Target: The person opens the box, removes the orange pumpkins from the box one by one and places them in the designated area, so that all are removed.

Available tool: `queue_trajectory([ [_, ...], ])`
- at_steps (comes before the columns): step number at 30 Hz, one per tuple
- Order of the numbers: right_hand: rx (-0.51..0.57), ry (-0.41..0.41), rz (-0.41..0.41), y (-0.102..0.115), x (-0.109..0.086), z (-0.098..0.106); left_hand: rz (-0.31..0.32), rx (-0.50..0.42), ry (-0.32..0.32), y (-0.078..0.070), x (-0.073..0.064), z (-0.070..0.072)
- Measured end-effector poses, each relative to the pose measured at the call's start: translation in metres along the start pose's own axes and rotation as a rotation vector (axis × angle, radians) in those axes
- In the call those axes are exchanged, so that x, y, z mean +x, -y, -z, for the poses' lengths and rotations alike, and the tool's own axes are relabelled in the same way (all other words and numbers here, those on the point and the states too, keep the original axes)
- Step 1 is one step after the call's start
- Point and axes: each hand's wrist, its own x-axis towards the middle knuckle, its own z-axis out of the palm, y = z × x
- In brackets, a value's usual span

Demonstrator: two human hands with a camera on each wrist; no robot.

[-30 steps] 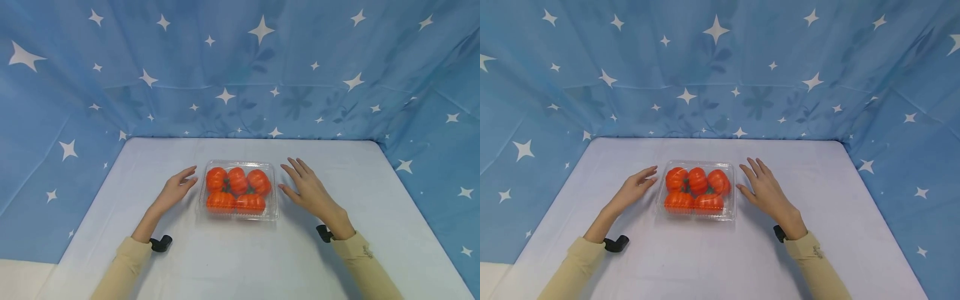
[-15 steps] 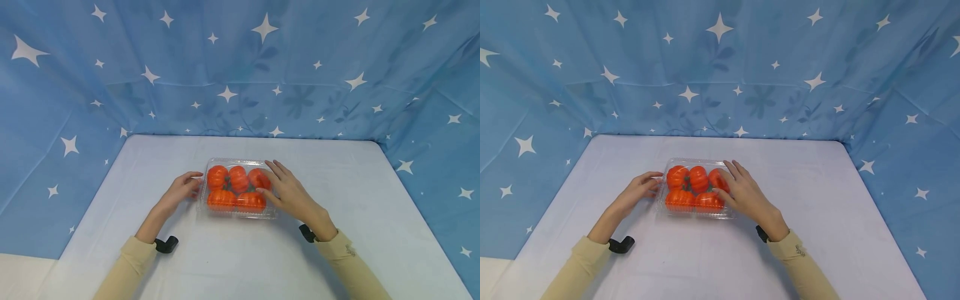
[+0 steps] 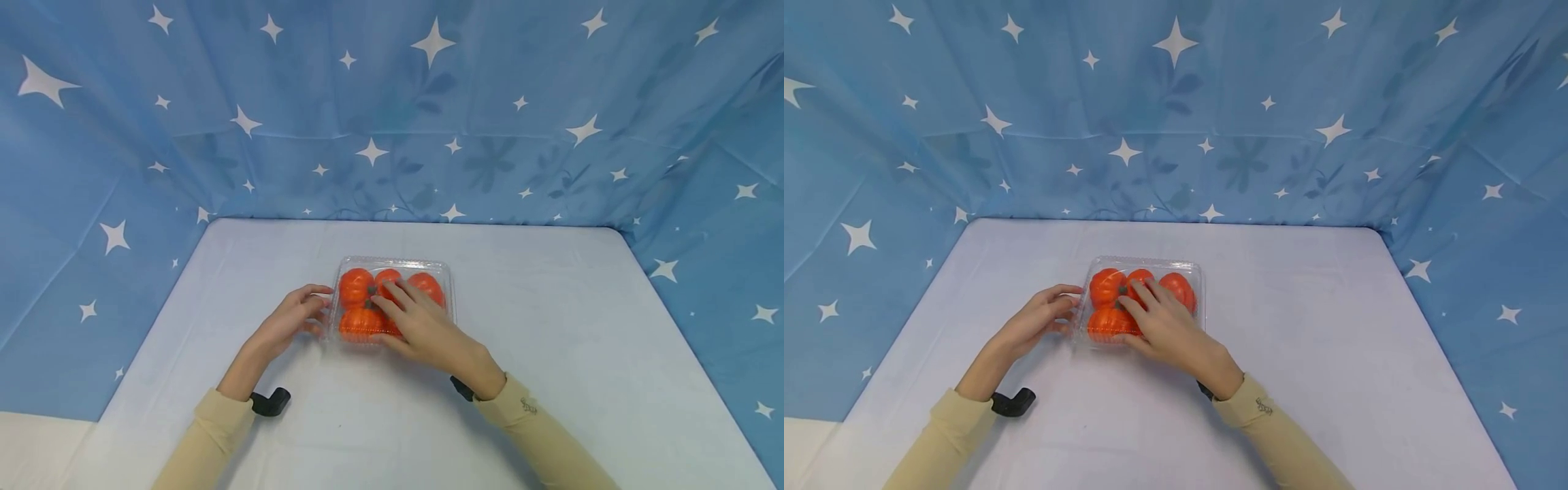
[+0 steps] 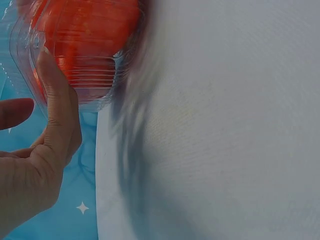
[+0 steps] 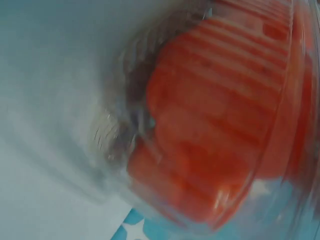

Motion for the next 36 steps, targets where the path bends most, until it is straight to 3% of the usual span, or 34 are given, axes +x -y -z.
queue_trajectory([
  [8,-0.083,-0.004,0.055,0.014,0.010,-0.011,-0.013,-0.039,0.027,0.002,0.000,0.003],
  [16,-0.095,0.008,0.072,0.027,0.015,-0.015,0.005,-0.059,0.030,0.002,0.000,0.002],
  [27,-0.135,-0.031,0.111,0.030,0.017,-0.018,0.017,-0.053,0.018,0.006,0.003,0.002],
  [36,-0.142,-0.012,0.105,0.028,0.015,-0.016,0.020,-0.040,0.000,0.008,0.010,-0.001],
])
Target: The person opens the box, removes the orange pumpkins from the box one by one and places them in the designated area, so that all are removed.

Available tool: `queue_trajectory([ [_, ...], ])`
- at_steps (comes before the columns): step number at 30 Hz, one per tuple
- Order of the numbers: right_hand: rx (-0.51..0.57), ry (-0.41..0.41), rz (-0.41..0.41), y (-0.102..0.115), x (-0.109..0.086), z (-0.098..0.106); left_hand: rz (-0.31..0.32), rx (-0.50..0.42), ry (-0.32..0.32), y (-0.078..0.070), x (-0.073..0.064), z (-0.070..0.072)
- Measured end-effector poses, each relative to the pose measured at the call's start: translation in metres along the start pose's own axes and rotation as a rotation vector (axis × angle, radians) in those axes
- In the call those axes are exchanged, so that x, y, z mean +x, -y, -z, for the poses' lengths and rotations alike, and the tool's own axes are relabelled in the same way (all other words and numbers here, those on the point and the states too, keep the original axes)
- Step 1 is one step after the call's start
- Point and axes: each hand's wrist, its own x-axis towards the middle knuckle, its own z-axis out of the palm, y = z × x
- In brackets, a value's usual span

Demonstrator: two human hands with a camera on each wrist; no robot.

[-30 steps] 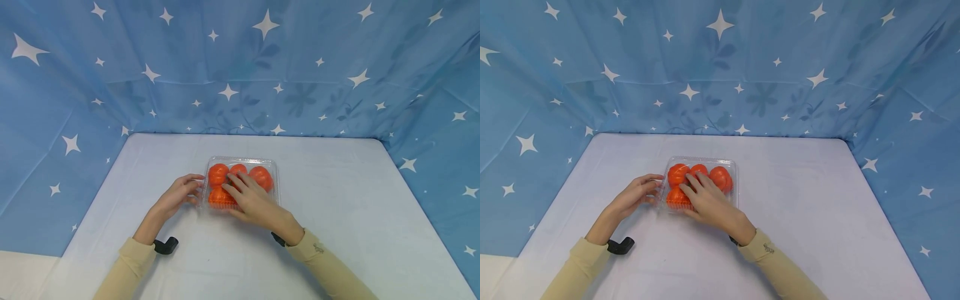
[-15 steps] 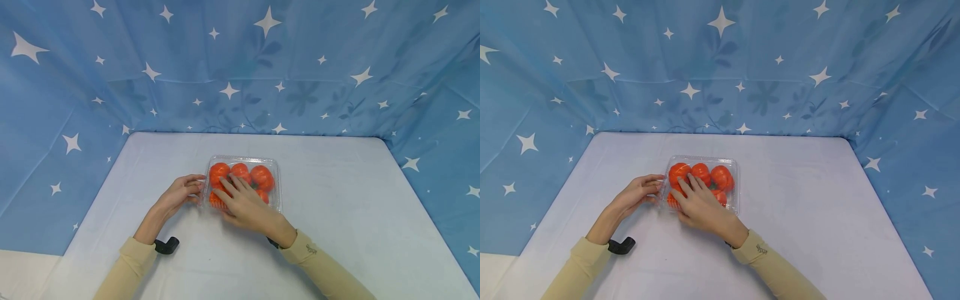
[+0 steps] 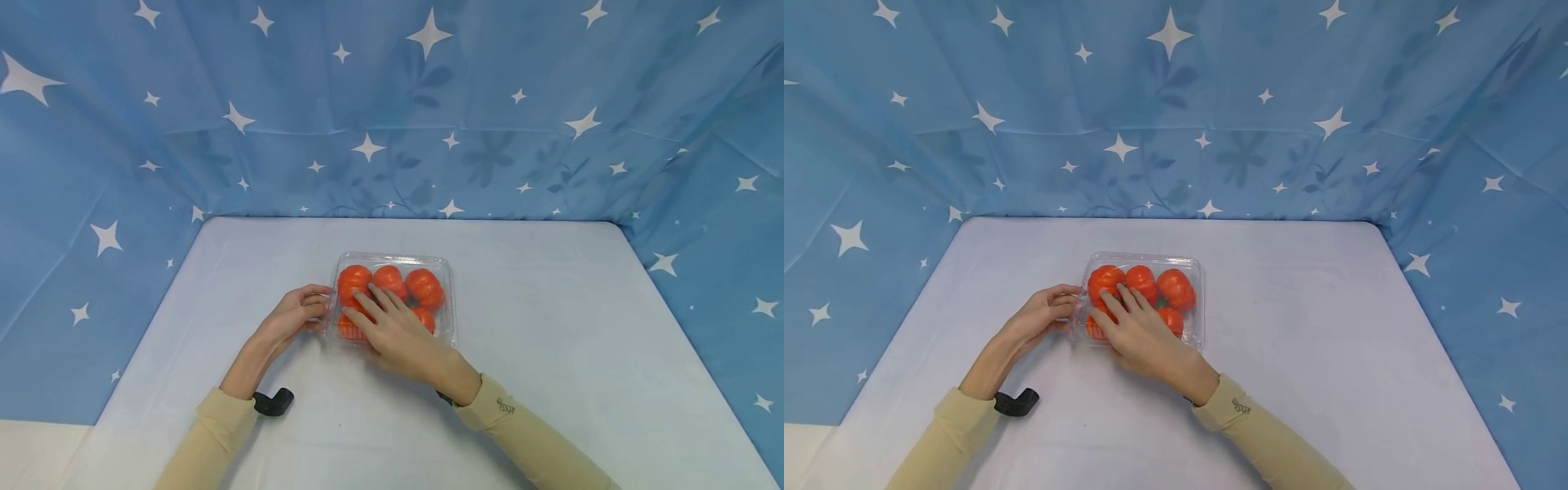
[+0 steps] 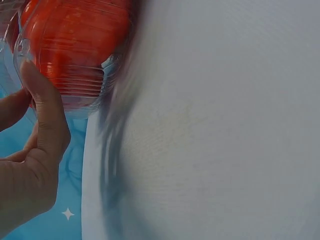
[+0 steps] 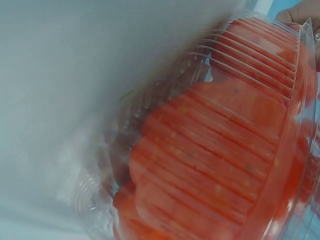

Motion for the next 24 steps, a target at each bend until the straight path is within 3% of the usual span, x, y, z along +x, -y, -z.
queue_trajectory([
  [7,0.003,0.008,0.003,-0.003,-0.005,0.000,-0.011,-0.002,-0.017,0.000,0.000,-0.003],
  [15,0.006,-0.038,0.014,-0.012,-0.018,0.004,0.003,0.005,-0.045,-0.001,-0.002,-0.003],
  [24,0.021,-0.014,0.011,-0.023,-0.037,0.011,0.012,0.000,-0.035,-0.002,-0.001,-0.006],
])
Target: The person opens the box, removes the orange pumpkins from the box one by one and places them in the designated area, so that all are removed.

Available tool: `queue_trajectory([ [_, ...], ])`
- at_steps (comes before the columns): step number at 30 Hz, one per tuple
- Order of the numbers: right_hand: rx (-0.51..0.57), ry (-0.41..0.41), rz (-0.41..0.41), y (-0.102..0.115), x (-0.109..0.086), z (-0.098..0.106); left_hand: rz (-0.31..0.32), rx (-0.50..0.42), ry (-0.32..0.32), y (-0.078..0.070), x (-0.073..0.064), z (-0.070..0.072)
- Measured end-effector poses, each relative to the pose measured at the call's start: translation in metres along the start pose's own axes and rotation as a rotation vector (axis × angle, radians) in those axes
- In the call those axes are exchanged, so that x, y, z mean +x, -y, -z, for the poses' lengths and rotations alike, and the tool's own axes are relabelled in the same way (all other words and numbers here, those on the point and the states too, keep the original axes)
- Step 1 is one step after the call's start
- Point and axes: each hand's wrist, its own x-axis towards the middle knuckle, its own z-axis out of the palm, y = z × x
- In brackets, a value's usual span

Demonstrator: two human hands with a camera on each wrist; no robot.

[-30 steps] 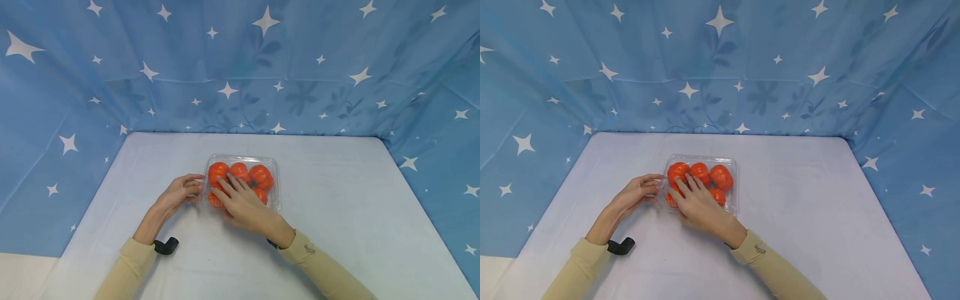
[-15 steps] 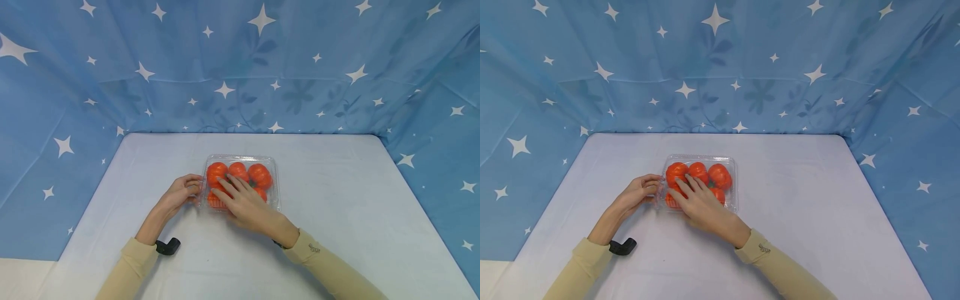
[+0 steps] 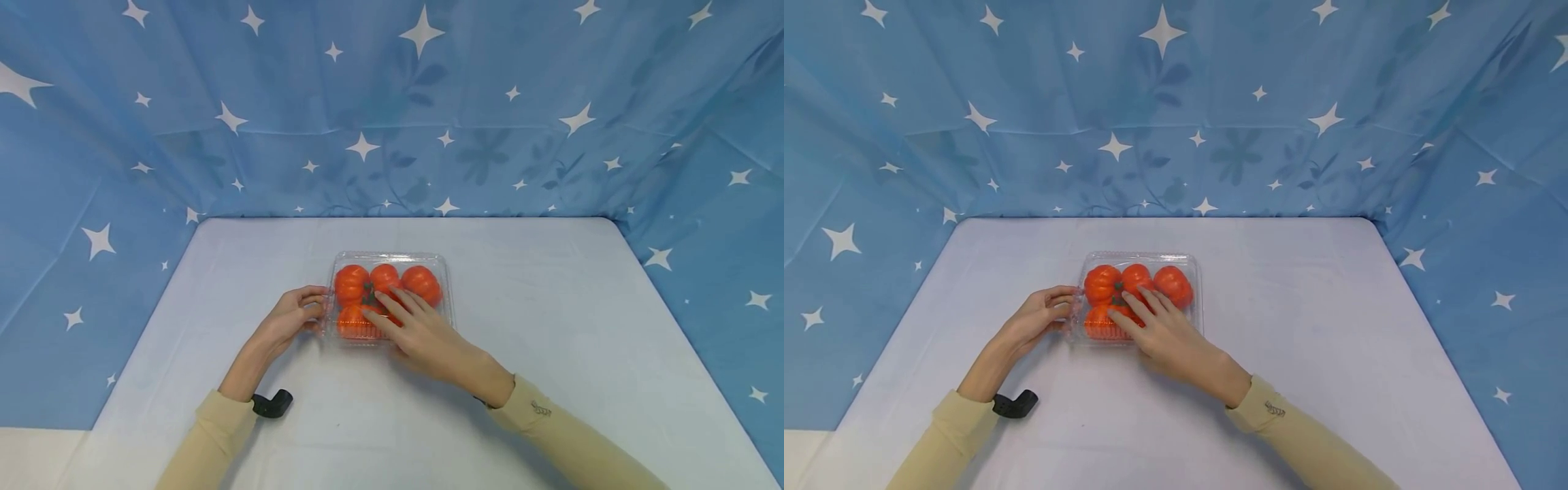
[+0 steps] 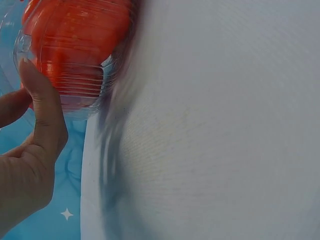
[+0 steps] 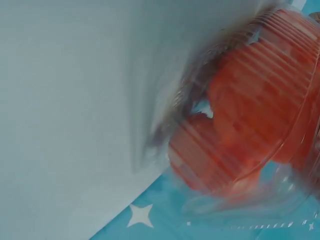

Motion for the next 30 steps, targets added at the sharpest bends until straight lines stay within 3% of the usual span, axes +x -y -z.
queue_trajectory([
  [16,-0.010,-0.077,-0.010,-0.021,-0.035,0.008,-0.005,-0.005,0.016,-0.003,0.000,0.000],
  [22,-0.044,-0.160,-0.021,-0.029,-0.044,0.007,0.006,0.017,0.005,-0.004,-0.001,-0.001],
  [26,-0.083,-0.184,-0.093,-0.031,-0.047,0.006,0.009,0.020,0.000,-0.004,-0.001,-0.002],
  [30,-0.111,-0.135,-0.215,-0.030,-0.051,0.009,0.004,0.015,0.004,-0.004,-0.002,-0.002],
])
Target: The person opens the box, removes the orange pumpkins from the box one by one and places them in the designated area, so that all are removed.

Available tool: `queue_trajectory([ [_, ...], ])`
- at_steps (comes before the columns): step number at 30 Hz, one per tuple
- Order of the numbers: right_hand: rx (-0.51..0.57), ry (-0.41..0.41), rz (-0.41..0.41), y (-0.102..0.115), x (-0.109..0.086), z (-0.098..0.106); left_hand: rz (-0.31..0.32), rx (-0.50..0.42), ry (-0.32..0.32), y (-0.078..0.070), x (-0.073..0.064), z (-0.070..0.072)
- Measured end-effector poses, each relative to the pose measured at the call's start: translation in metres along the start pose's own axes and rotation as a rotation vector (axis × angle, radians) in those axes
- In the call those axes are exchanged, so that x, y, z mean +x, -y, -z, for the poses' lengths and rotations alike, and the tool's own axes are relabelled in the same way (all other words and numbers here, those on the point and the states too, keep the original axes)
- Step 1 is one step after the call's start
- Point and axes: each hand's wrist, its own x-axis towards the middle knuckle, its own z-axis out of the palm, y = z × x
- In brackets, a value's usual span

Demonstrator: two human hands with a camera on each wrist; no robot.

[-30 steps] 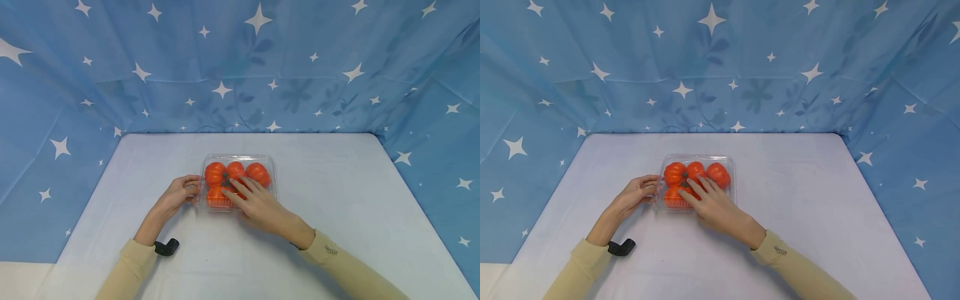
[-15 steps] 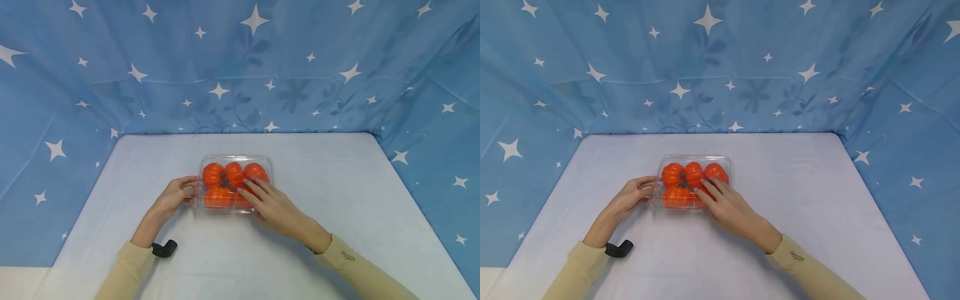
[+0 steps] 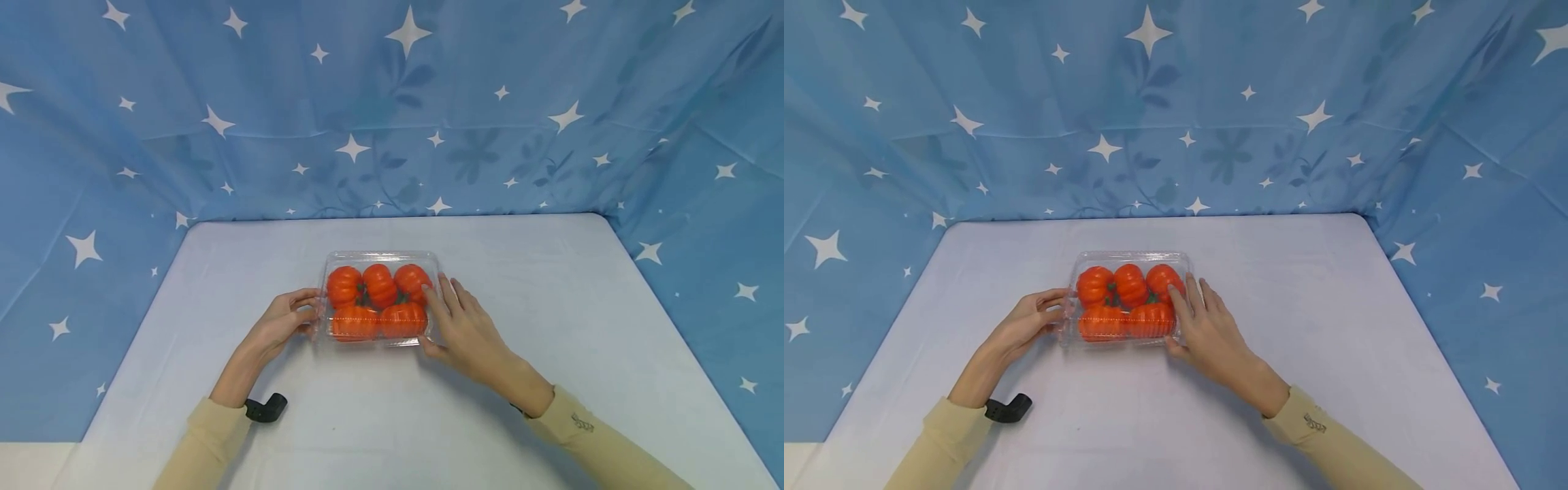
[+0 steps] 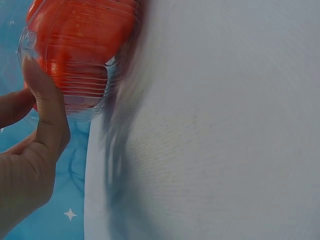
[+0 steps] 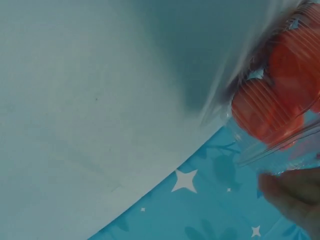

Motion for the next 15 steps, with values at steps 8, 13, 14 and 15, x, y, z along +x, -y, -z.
queue_trajectory([
  [8,0.061,0.129,-0.046,-0.0017,-0.0068,-0.0012,0.004,-0.008,0.008,-0.0006,-0.0003,-0.0006],
  [13,0.092,0.136,0.010,-0.0028,-0.0099,-0.0018,0.010,-0.008,-0.004,-0.0013,0.0008,-0.0007],
  [14,0.093,0.141,0.017,-0.0033,-0.0102,-0.0014,0.009,-0.004,-0.004,-0.0014,0.0008,-0.0005],
  [15,0.101,0.146,0.024,-0.0037,-0.0104,-0.0005,0.008,-0.001,-0.006,-0.0013,0.0009,-0.0005],
])
